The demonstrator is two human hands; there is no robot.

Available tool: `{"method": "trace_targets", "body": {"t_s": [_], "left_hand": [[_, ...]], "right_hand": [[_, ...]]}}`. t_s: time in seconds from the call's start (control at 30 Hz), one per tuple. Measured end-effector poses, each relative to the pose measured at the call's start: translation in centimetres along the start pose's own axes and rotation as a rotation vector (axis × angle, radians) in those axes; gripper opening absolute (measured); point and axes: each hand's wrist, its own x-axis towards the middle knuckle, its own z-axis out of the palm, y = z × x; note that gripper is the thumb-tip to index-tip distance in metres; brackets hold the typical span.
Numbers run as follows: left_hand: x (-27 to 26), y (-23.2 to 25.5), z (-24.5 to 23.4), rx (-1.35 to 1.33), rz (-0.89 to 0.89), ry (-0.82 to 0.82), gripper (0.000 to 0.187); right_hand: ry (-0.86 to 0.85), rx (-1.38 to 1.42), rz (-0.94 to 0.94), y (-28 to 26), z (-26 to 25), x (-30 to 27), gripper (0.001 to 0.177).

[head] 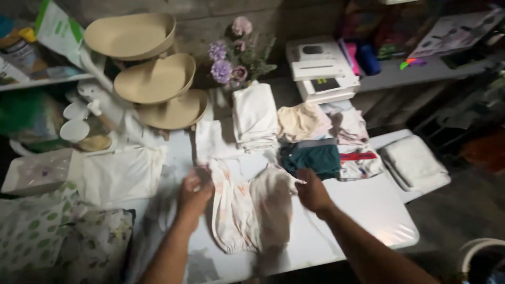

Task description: The person repeatedly picks clothes from a laundry basket, unfolds them on a white table, folds them neatly, and stacks them. Items include a dark green shirt, a light pink top, a green patterned cloth, a black and yellow patterned top, a maroon top, a dark blue shirt, a green cap, and a black and yellow jersey.

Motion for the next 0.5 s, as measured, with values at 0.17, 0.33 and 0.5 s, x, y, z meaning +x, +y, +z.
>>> {"method": "trace_targets", "body": {"t_s": [0.17,0.33,0.5], "left_hand": [[-0.1,-16.4,-3.2,0.647,0.012,-0.238,0.033],[-8.8,-8.0,-4.2,1.211,0.283,-0.632,0.057],[-3.3,-22.6,-2.2,0.691,0.687,-0.266,0.017]], "right_hand": [[-0.338,-0.189,-0.224,1.5,6.9,-6.0,0.049],[-0.768,-0.440,-0.207,-4.7,8.0,-9.7,0.041],[-0.483,-0.334,-0.555,5.0,11.3,-8.7,0.039]]}}
